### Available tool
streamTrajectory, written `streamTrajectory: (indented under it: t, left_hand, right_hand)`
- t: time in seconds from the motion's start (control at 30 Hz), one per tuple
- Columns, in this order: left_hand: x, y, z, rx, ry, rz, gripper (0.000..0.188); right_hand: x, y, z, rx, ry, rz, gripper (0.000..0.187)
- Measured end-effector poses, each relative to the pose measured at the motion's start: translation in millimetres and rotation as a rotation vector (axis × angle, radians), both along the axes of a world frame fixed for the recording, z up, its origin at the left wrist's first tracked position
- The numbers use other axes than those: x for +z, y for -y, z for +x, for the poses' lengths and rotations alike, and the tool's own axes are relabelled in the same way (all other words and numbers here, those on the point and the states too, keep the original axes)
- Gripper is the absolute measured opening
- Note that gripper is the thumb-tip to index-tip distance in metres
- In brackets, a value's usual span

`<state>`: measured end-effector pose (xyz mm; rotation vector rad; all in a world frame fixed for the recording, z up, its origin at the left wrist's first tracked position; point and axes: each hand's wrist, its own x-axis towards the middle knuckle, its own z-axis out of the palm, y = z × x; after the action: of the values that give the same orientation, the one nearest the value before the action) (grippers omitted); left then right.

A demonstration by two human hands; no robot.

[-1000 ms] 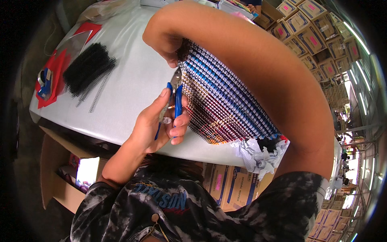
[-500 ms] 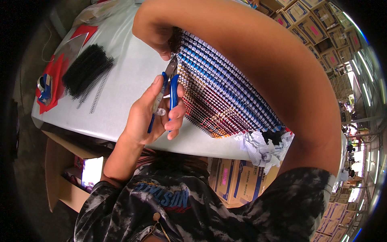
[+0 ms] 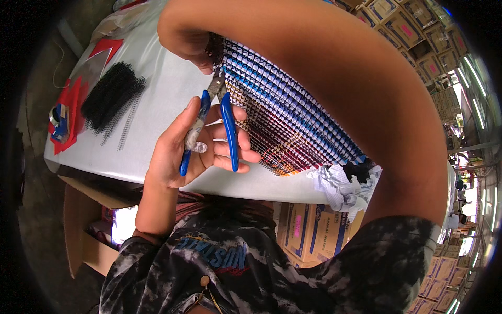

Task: The person uses blue-handled wire cutters to trim the metal spiral binding of stacked spiral-bound notebooks. After cutting the spirals, the person stacks the finished notebooks and places them into a cardboard box.

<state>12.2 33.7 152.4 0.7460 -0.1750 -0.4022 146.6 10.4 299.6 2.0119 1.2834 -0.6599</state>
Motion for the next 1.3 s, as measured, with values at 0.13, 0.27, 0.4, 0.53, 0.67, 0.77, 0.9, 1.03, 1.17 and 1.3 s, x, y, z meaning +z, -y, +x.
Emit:
streamTrajectory:
  t: [0.13, 0.27, 0.4, 0.53, 0.67, 0.77, 0.9, 1.03, 1.17, 1.3]
  left_hand:
    - [1, 4, 5, 0.045, -0.039, -0.013, 0.061]
    - [-29, -5, 14, -0.137, 0.112, -0.370, 0.062]
    - [-23, 1, 5, -0.068, 0.113, -0.215, 0.063]
    - [3, 11, 6, 0.101, 0.016, 0.058, 0.063]
    - [-4, 4, 9, 0.027, 0.023, -0.169, 0.060]
    - [-2, 4, 2, 0.083, 0.021, -0.055, 0.058]
    - [15, 16, 0, 0.165, -0.025, 0.045, 0.062]
    - [13, 13, 13, 0.127, 0.002, -0.022, 0.066]
    - [-14, -5, 14, -0.046, 0.144, -0.344, 0.063]
    - [9, 9, 1, 0.132, 0.153, 0.072, 0.065]
  right_hand:
    - [2, 1, -3, 0.035, 0.041, -0.012, 0.031]
    - [4, -3, -11, 0.021, 0.103, 0.004, 0.032]
    - [3, 3, -10, 0.004, 0.138, -0.003, 0.031]
    - [3, 6, -8, 0.000, 0.147, 0.002, 0.031]
    - [7, 3, -8, 0.015, 0.142, 0.001, 0.030]
    - [6, 0, -5, 0.016, 0.143, 0.002, 0.030]
    - [7, 3, -7, 0.008, 0.158, 0.004, 0.029]
    - [9, 6, -10, -0.007, 0.180, 0.008, 0.029]
    - [13, -3, -8, 0.020, 0.183, 0.017, 0.028]
    - [14, 7, -11, -0.023, 0.204, 0.014, 0.028]
